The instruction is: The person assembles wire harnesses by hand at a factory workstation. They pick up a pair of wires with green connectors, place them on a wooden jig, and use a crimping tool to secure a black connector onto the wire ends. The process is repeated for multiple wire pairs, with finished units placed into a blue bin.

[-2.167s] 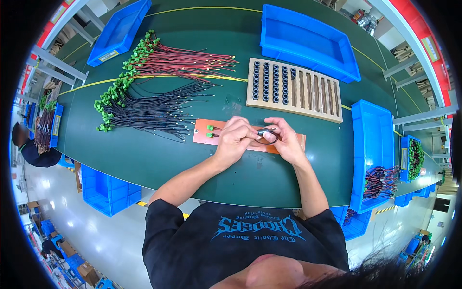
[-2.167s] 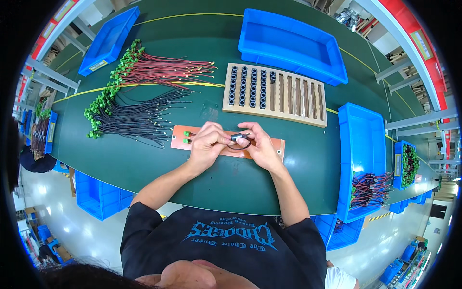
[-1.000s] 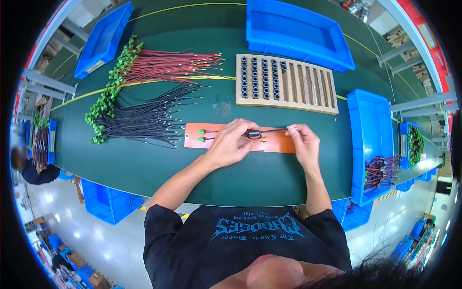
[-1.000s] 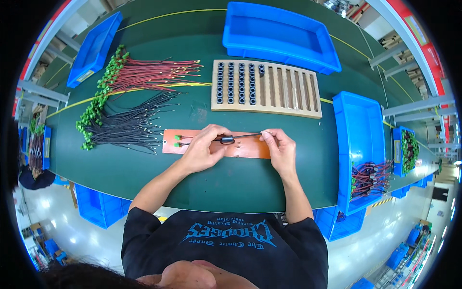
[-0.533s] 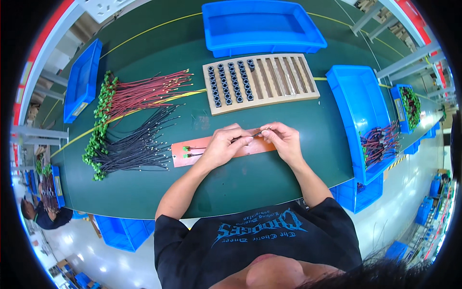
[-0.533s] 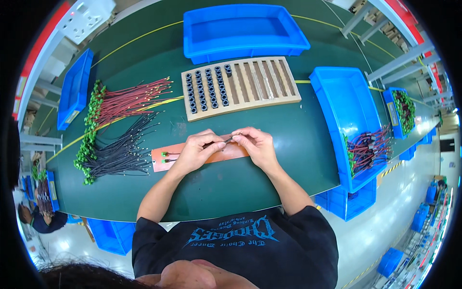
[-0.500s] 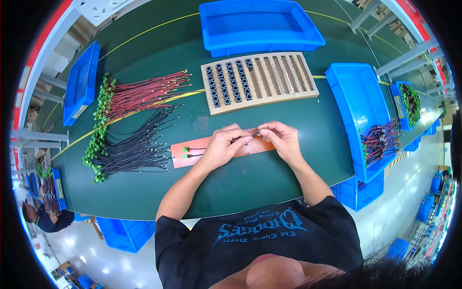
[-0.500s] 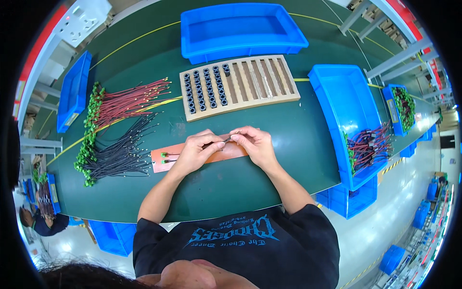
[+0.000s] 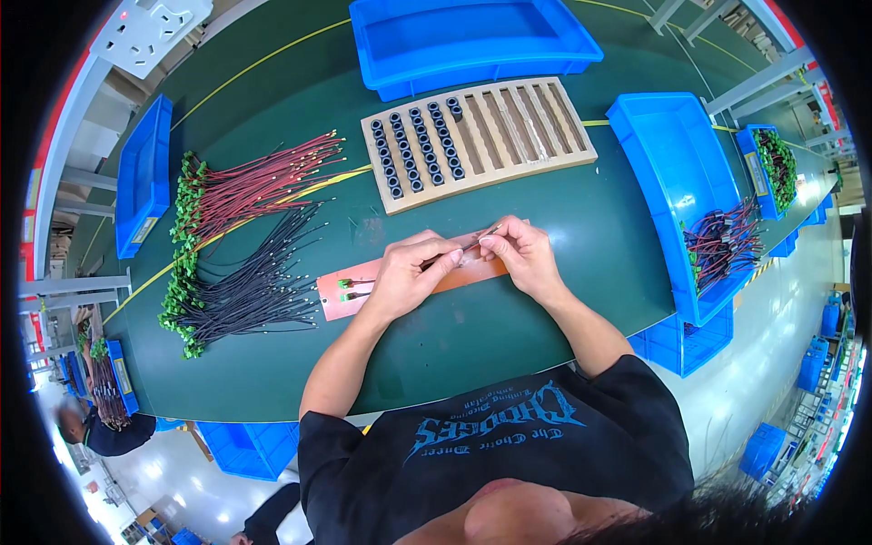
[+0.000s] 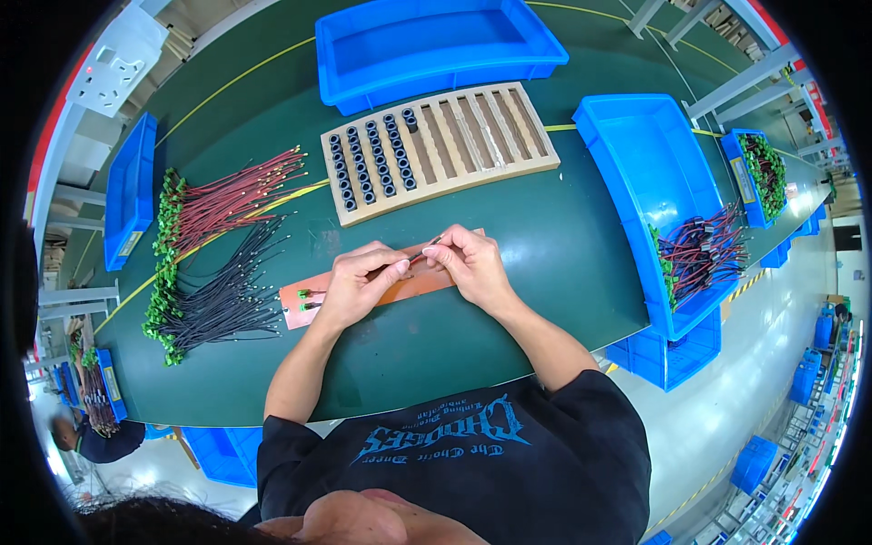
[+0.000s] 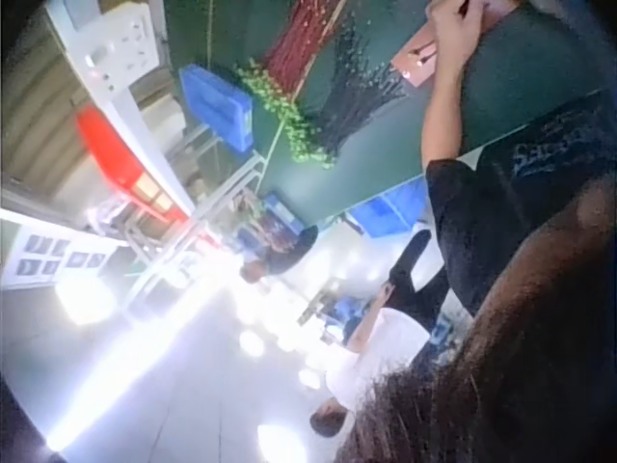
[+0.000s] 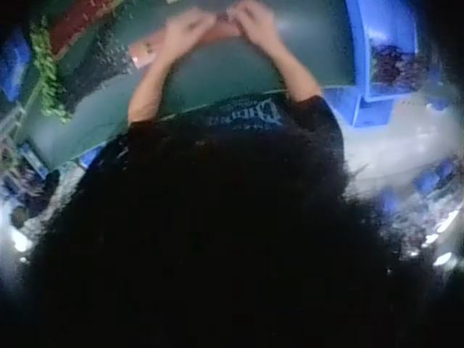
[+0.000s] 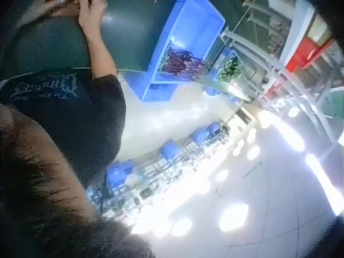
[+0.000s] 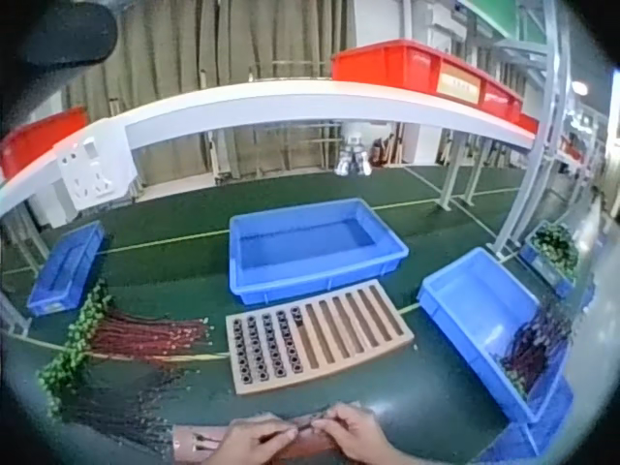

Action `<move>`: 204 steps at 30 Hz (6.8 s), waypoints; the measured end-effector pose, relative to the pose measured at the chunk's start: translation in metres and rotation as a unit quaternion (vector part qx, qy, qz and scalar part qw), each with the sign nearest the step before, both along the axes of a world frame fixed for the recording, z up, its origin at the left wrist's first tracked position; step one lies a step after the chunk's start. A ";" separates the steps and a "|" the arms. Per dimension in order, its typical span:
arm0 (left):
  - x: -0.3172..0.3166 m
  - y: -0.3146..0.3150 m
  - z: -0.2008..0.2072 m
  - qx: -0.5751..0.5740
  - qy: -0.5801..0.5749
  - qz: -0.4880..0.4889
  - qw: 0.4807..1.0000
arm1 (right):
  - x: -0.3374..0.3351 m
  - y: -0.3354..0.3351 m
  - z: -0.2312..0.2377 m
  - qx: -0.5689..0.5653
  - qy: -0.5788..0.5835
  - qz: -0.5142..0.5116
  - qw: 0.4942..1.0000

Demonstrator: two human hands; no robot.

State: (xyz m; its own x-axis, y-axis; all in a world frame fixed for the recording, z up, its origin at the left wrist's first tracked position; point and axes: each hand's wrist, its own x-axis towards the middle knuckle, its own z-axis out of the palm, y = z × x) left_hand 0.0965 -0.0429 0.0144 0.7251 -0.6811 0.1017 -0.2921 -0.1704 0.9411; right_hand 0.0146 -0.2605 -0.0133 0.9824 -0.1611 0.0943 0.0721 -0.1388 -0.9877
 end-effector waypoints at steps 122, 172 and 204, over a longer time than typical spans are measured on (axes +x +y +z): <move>0.000 0.038 -0.015 -0.090 0.198 0.108 0.970 | 0.026 0.038 0.024 -0.180 -0.080 0.057 0.979; 0.003 0.008 -0.007 -0.054 0.129 0.087 0.986 | 0.012 0.029 0.010 0.068 -0.024 0.071 0.995; 0.005 0.009 -0.003 -0.015 0.058 0.007 0.998 | 0.013 0.023 0.009 0.096 -0.010 0.034 0.995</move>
State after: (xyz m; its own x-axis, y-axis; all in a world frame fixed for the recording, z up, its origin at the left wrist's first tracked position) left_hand 0.1011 -0.0343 0.0110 0.7427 -0.6686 0.0374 -0.1791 -0.1445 0.9732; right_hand 0.0275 -0.2370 -0.0038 0.9898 -0.1120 0.0878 0.0947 0.0575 -0.9938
